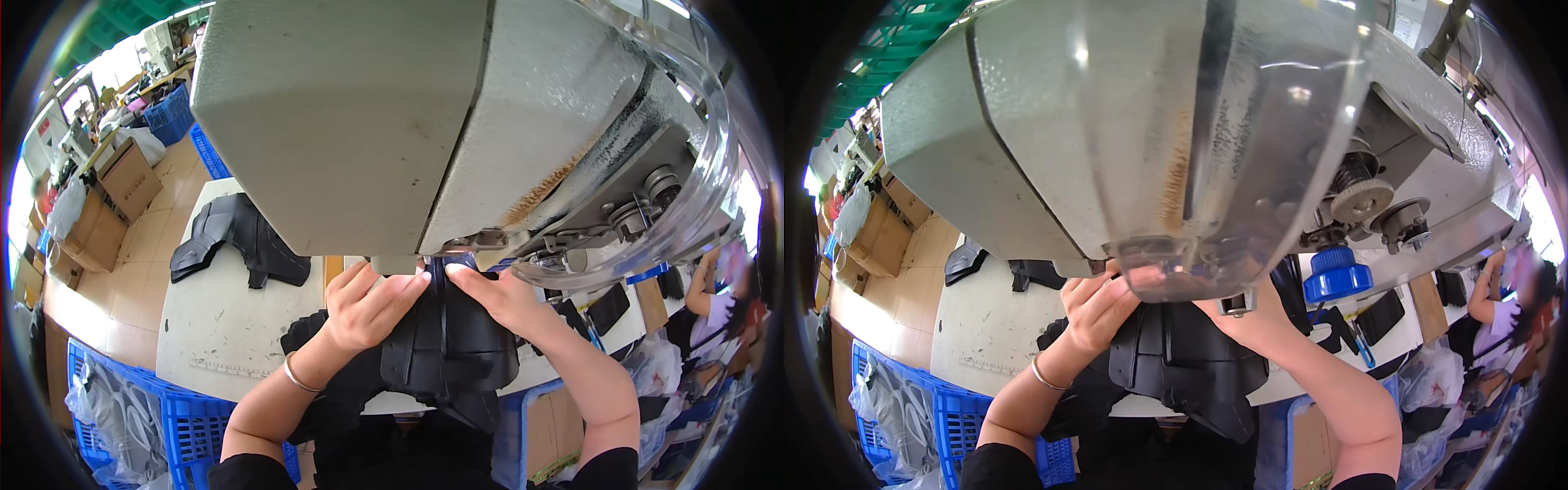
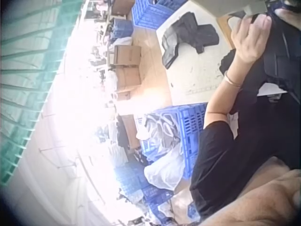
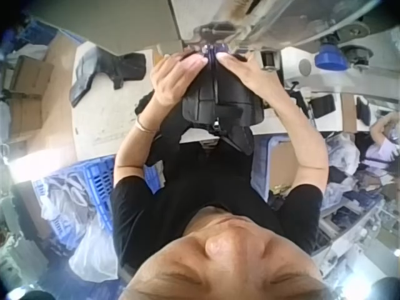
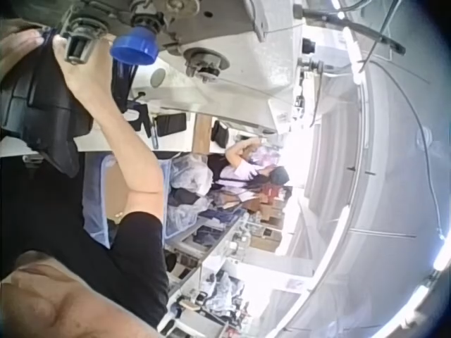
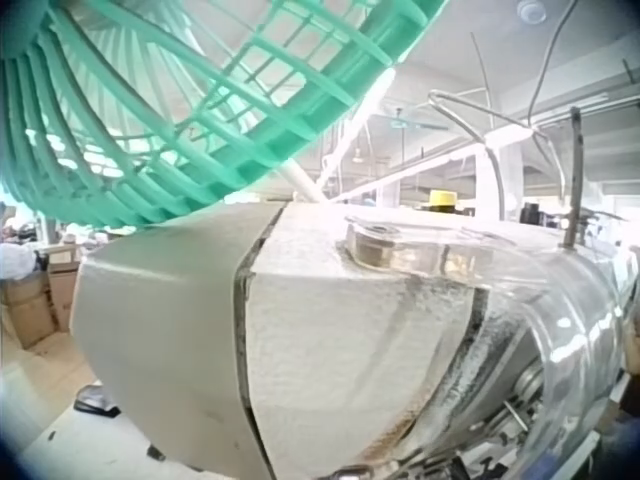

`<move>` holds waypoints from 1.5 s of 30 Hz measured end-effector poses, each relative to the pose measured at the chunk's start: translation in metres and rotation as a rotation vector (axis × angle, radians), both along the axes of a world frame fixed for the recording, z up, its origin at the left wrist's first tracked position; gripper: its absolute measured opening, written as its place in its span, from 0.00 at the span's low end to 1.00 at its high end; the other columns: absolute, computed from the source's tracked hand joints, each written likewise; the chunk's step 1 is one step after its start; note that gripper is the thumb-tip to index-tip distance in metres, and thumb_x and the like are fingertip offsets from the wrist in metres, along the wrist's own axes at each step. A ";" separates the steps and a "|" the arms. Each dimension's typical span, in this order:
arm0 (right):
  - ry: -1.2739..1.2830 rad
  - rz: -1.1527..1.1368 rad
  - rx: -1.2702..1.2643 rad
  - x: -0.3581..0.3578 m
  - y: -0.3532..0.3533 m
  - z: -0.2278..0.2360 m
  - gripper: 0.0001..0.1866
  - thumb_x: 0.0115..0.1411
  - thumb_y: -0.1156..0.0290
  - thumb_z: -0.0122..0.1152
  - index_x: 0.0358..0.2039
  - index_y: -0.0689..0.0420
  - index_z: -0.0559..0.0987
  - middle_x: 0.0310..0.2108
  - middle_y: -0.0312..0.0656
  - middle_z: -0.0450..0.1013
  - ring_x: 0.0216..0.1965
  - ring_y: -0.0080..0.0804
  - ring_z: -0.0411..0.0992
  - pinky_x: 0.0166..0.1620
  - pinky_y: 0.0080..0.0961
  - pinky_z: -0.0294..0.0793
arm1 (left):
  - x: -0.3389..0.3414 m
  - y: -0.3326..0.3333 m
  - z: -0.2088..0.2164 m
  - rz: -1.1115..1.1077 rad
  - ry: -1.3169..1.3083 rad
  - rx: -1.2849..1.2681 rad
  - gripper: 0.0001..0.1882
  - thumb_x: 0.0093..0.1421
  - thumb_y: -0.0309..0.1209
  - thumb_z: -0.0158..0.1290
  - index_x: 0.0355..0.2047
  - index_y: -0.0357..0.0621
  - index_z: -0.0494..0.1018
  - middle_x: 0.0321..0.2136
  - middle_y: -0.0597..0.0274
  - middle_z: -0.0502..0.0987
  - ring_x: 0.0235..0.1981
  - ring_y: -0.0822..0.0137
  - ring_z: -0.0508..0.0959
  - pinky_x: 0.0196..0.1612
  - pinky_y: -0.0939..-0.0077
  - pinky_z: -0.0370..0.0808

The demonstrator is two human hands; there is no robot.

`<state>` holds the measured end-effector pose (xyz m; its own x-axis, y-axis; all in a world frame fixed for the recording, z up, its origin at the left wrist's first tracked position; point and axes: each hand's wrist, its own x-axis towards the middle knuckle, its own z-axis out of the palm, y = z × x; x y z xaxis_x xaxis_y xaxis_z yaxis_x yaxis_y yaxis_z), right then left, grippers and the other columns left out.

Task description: Sewing leather shoe upper components together using an industrial sewing machine.

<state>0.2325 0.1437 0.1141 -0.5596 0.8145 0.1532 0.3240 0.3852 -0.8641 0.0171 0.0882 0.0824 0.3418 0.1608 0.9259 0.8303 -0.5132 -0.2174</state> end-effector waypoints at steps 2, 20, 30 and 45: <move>-0.151 0.022 0.107 0.000 0.005 0.002 0.18 0.61 0.62 0.60 0.48 0.59 0.75 0.47 0.35 0.73 0.48 0.21 0.69 0.53 0.23 0.66 | 0.001 0.001 0.003 -0.024 -0.030 -0.014 0.16 0.37 0.23 0.60 0.32 0.40 0.80 0.25 0.69 0.74 0.22 0.71 0.72 0.21 0.80 0.66; -0.109 0.067 0.062 0.015 0.017 -0.016 0.18 0.63 0.60 0.57 0.48 0.58 0.76 0.48 0.33 0.73 0.49 0.20 0.69 0.53 0.23 0.67 | -0.002 0.002 0.000 -0.083 -0.038 -0.056 0.18 0.35 0.25 0.58 0.32 0.38 0.80 0.26 0.68 0.75 0.20 0.73 0.69 0.22 0.79 0.67; -0.220 0.086 0.267 0.006 0.031 -0.014 0.18 0.63 0.59 0.58 0.44 0.60 0.78 0.42 0.36 0.76 0.44 0.24 0.72 0.48 0.25 0.70 | -0.002 0.000 0.010 -0.125 -0.077 -0.134 0.17 0.37 0.23 0.58 0.32 0.38 0.79 0.24 0.66 0.75 0.29 0.68 0.77 0.27 0.77 0.72; 0.376 -0.084 0.262 0.024 -0.124 -0.028 0.08 0.55 0.69 0.65 0.26 0.57 0.75 0.24 0.40 0.74 0.27 0.34 0.73 0.29 0.25 0.69 | 0.044 -0.051 -0.010 -0.390 -1.127 -0.660 0.19 0.60 0.31 0.50 0.51 0.40 0.69 0.48 0.56 0.73 0.51 0.62 0.71 0.58 0.68 0.64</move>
